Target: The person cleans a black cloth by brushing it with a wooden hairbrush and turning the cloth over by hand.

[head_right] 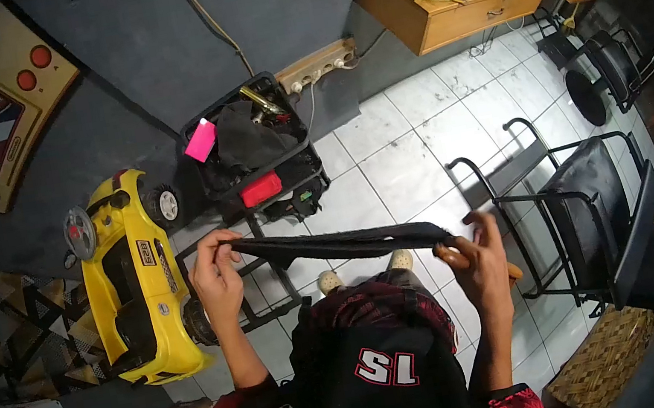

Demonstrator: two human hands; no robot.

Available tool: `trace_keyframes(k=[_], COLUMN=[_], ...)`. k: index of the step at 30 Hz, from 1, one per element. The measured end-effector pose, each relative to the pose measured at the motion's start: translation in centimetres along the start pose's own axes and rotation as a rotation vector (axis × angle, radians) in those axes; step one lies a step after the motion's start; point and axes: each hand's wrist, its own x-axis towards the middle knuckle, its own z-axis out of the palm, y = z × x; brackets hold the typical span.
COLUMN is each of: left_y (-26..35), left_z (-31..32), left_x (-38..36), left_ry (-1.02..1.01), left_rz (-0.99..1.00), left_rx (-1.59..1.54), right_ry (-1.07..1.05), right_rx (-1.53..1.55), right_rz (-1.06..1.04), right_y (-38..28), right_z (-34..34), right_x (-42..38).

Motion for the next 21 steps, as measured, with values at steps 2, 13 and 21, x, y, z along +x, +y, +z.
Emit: trace_keyframes(k=[2,13,21], left_y=[-0.1,-1.8,-3.0], left_z=[-0.2,-2.9,-2.7], left_x=[-0.3,-0.4,-1.5], left_ry=[0.007,-0.179,-0.108], left_rz=[-0.035,0.026,-0.111], left_rx=[-0.016,0.071,-0.331], right_ry=[-0.078,-0.022,0.042], right_rx=[-0.015,0.039,0.052], right_rz=[0.093,-0.002,-0.056], right_y=[0.3,-0.9,-2.4], right_z=[-0.5,0.0,1.3], right_x=[0.1,-0.1,0.0])
